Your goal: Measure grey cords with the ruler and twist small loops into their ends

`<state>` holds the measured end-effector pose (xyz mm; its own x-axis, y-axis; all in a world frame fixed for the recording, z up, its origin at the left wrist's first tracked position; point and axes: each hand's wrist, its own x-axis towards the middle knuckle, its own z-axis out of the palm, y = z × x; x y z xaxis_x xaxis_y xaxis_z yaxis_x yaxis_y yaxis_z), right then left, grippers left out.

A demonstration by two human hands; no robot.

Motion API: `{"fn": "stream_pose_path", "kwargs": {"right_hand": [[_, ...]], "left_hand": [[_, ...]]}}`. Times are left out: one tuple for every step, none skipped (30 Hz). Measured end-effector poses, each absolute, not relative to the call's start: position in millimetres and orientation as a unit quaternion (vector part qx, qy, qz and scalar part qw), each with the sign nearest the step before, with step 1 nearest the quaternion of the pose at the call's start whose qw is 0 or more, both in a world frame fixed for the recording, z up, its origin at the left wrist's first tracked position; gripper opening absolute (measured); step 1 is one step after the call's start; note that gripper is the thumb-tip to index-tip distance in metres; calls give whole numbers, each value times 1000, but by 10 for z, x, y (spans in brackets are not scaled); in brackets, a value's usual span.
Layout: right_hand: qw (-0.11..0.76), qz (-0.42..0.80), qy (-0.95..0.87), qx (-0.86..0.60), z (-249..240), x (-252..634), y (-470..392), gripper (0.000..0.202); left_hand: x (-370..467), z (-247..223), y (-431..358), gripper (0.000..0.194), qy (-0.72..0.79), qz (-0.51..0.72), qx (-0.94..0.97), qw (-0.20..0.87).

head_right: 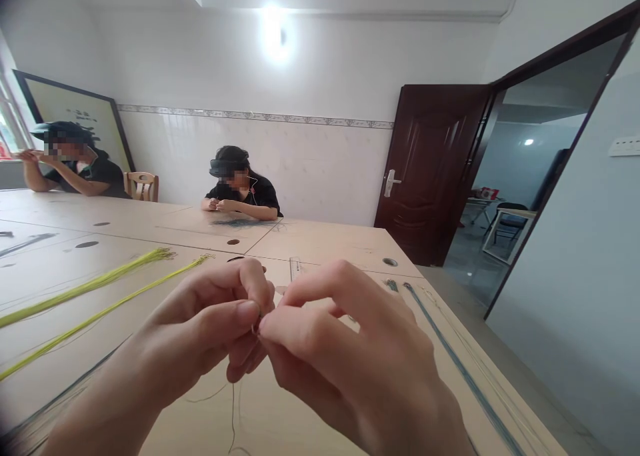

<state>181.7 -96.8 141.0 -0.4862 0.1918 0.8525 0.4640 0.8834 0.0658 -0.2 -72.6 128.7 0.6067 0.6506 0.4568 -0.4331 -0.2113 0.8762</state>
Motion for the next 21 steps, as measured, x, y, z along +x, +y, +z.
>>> {"fn": "stream_pose_path", "kwargs": {"right_hand": [[489, -123, -840, -202, 1396, 1789, -963, 19], [519, -94, -822, -216, 1383, 1760, -955, 16], [554, -59, -797, -232, 1375, 1738, -942, 15], [586, -24, -771, -249, 1375, 1725, -922, 14], [615, 7, -742, -267, 1381, 1726, -894, 13], [640, 31, -711, -289, 1394, 1744, -853, 12], [664, 42, -678, -313, 1410, 1781, -801, 11], [680, 41, -648, -342, 1425, 1837, -737, 11], [688, 38, -621, -373, 1438, 1911, -663, 13], [693, 27, -594, -407, 1445, 2003, -582, 15], [674, 26, -585, -451, 1446, 2109, -500, 16], [651, 29, -581, -487, 1441, 2226, -422, 17], [619, 34, -584, -525, 1431, 2350, -351, 18], [580, 40, -588, -563, 1418, 2477, -292, 17], [549, 42, -588, -593, 1403, 2605, -245, 17], [517, 41, -587, -622, 1386, 2729, -209, 17], [487, 38, -584, -649, 1367, 2847, -184, 18], [458, 34, -582, -671, 1344, 2958, -165, 19], [427, 31, -581, -693, 1316, 3059, -150, 20], [396, 30, -581, -711, 1282, 3149, -133, 21], [365, 30, -583, -726, 1241, 3229, -113, 22]], "left_hand": [[7, 1292, -732, 16, 99, 440, 657, 605], [19, 1296, -741, 17, 118, 443, 673, 580], [33, 1300, -751, 18, 143, 447, 693, 547], [51, 1303, -763, 18, 171, 453, 715, 504], [74, 1303, -774, 17, 201, 461, 736, 453], [103, 1299, -785, 16, 230, 465, 757, 397], [138, 1288, -797, 15, 256, 463, 777, 342], [182, 1265, -810, 14, 274, 452, 796, 296], [235, 1226, -824, 13, 281, 430, 817, 260], [300, 1166, -840, 12, 280, 402, 840, 234], [375, 1081, -858, 12, 268, 372, 862, 214], [461, 969, -878, 12, 246, 347, 885, 189], [554, 830, -899, 10, 228, 334, 901, 160], [652, 669, -921, 10, 197, 339, 913, 115], [751, 493, -946, 12, 171, 353, 919, 41], [847, 312, -974, 13, 140, 375, 916, -28], [937, 135, -1008, 13, 102, 404, 906, -73], [1018, -29, -1049, 15, 71, 409, 905, -94], [1087, -172, -1098, 19, 43, 378, 920, -90], [1144, -290, -1155, 24, 13, 338, 939, -65], [1188, -384, -1221, 24, -14, 295, 955, -31]]}}
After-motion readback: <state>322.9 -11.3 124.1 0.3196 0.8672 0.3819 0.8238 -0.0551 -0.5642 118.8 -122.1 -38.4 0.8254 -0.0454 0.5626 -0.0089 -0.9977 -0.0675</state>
